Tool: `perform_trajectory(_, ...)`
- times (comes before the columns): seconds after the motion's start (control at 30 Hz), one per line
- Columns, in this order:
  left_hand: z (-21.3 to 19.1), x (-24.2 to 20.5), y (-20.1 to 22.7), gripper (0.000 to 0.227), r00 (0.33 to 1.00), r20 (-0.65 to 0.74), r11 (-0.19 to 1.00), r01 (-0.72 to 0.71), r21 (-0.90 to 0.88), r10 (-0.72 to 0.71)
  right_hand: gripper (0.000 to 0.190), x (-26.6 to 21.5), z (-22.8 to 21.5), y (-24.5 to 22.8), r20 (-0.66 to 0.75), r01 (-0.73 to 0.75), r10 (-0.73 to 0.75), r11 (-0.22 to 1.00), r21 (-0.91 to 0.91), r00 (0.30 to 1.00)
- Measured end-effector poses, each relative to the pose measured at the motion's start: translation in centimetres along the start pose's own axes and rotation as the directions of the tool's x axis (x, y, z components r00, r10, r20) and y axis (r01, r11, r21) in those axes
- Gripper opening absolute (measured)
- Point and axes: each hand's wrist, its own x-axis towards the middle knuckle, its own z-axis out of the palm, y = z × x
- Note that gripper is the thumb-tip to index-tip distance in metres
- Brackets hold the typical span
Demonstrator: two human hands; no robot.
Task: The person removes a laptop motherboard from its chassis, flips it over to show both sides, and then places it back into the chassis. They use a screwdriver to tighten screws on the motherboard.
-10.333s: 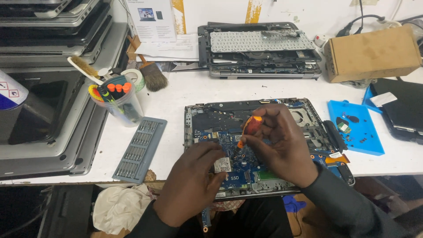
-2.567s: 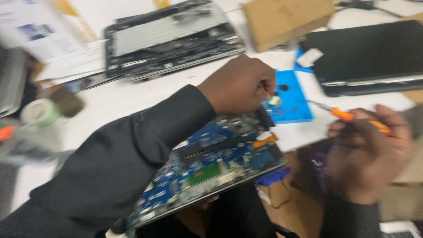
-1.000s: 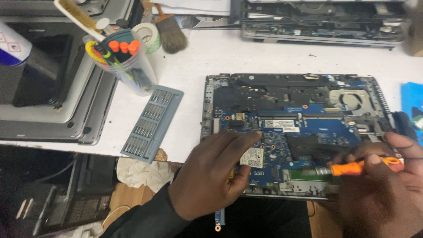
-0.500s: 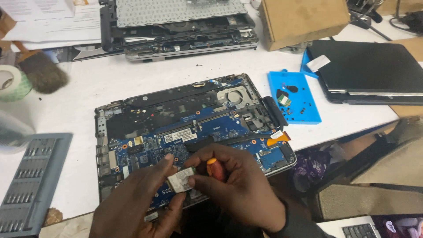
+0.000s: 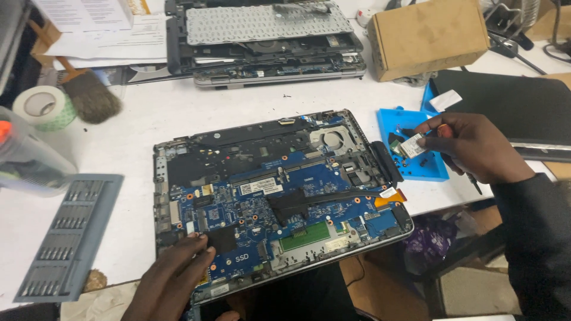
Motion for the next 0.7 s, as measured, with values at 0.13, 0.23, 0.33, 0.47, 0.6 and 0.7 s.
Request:
perform_trajectory(0.13,-0.5,-0.9,-0.4,0.098,0.968,0.184,0.904,0.23,-0.361,-0.173,0.027,1.3,0.4,0.5,0.046,-0.03,0.036,0.992,-0.12,0.998)
perform_trajectory(0.23,-0.5,-0.7,1.0,0.089,0.999,-0.032,0.973,0.002,-0.231,-0.01,0.027,1.7,0.0,1.9,-0.059,0.053,-0.075,0.952,-0.303,0.995)
perform_trajectory(0.33,-1.2,-1.0,0.3,0.085,0.992,0.036,0.971,0.125,-0.204,-0.12,0.026,0.4,0.0,1.6,-0.183,0.175,-0.216,0.96,-0.217,0.959)
perform_trajectory(0.47,-1.2,-0.7,1.3,0.075,0.594,0.276,0.291,0.682,-0.671,-0.756,0.022,-4.3,0.9,-3.3,-0.078,-0.008,-0.005,0.987,-0.16,0.997)
perform_trajectory(0.6,2.8,-4.2,-4.3,0.069,0.799,-0.55,0.97,0.182,-0.162,-0.242,0.022,-5.2,2.3,-2.0,0.016,-0.049,0.053,0.982,-0.183,0.998)
perform_trajectory(0.7,3.3,-6.6,-8.6,0.081,0.78,-0.312,0.727,0.249,-0.64,-0.543,0.021,-5.1,3.2,-0.9,-0.006,-0.005,0.004,0.991,-0.132,1.0)
